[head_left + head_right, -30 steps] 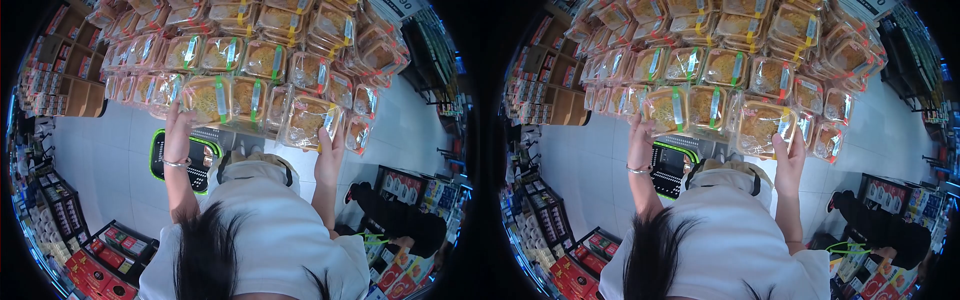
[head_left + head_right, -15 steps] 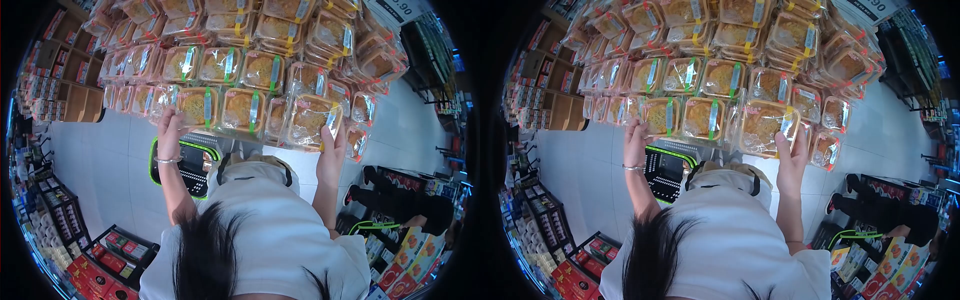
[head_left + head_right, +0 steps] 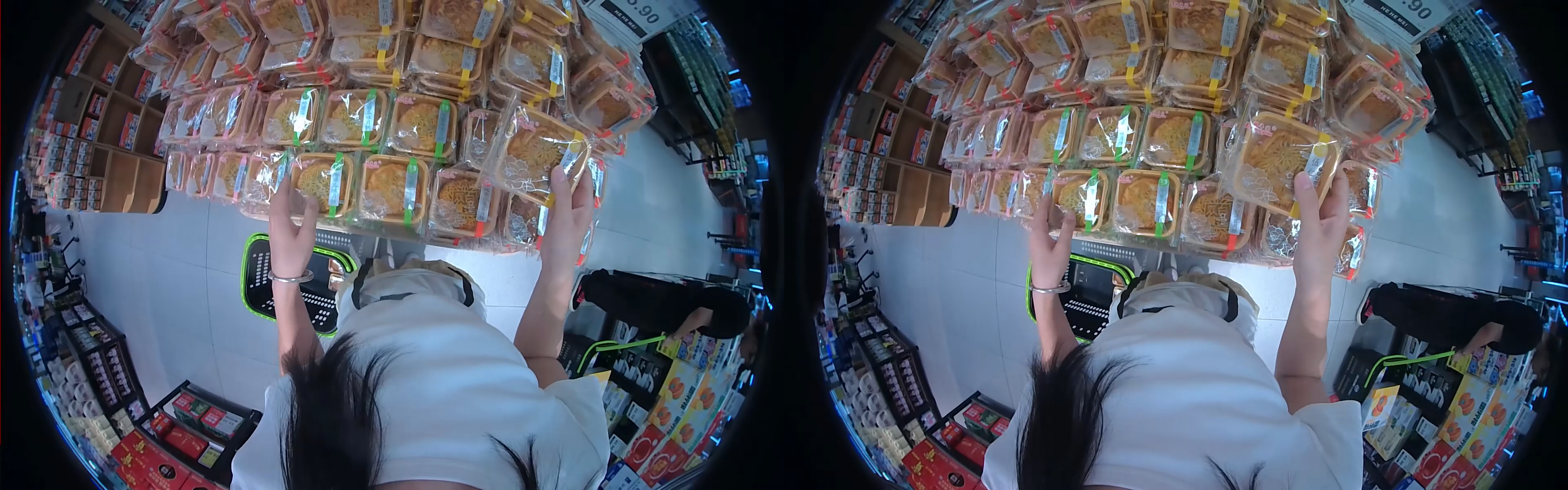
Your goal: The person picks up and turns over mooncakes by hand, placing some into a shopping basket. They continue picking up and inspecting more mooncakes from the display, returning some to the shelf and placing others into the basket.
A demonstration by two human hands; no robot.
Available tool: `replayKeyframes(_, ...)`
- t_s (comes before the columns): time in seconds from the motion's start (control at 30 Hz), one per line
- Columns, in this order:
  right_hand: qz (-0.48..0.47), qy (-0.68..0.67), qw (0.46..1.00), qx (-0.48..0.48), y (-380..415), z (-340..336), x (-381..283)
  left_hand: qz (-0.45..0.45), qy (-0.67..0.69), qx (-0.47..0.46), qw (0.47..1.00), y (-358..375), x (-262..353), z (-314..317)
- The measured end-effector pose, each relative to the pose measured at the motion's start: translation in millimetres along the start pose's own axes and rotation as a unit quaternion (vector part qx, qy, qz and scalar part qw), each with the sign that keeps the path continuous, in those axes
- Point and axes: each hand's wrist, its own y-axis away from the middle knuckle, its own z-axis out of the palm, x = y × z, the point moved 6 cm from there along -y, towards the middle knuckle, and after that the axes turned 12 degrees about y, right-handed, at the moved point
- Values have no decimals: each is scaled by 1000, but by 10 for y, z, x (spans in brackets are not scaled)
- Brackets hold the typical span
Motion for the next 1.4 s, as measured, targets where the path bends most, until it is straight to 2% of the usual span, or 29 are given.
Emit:
replayKeyframes(0.07, -18, -1, 1000, -10, -94, -32, -38, 71, -58, 10, 996, 11, 185, 16)
replayKeyframes(0.1, -8, -23, 1000, -2, -123, -35, -49, 72, -58, 10, 996, 23, 222, 9)
replayKeyframes(0.17, -17, -19, 1000, 5, -176, -45, -88, 59, -145, -5, 988, 47, 277, 4)
replayKeyframes(0.27, -32, -18, 999, 15, -262, -67, -150, 30, -73, -13, 997, 39, 372, -15)
replayKeyframes(0.47, -92, -24, 992, 78, -466, -276, -351, 59, -37, -55, 996, 98, 601, -38)
replayKeyframes(0.5, -117, -21, 987, 104, -490, -310, -434, 59, -37, -55, 996, 118, 605, -30)
replayKeyframes(0.57, -118, 7, 987, 107, -558, -305, -570, 72, -122, -60, 988, 150, 593, 7)
replayKeyframes(0.63, -118, 37, 986, 112, -695, -319, -594, 80, -136, -53, 986, 166, 555, 27)
replayKeyframes(0.73, -84, 94, 990, 58, -1084, -213, -495, 84, -148, -40, 985, 172, 530, 39)
replayKeyframes(0.8, -68, 94, 993, -36, -1240, 1, -447, 81, -145, -32, 986, 171, 502, 36)
replayKeyframes(0.9, -50, 150, 986, -46, -1383, 101, -356, 95, -142, -31, 985, 183, 475, 28)
replayKeyframes(1.23, -35, 194, 980, -43, -1500, 226, -313, 106, -136, 13, 985, 207, 449, 44)
replayKeyframes(1.3, -27, 297, 954, -30, -1494, 229, -353, 101, -140, 19, 985, 210, 453, 39)
replayKeyframes(1.33, -27, 296, 954, -30, -1506, 226, -367, 105, -139, 19, 984, 215, 444, 42)
replayKeyframes(1.4, -24, 497, 867, -5, -1542, 181, -387, 110, -138, 18, 984, 229, 427, 45)
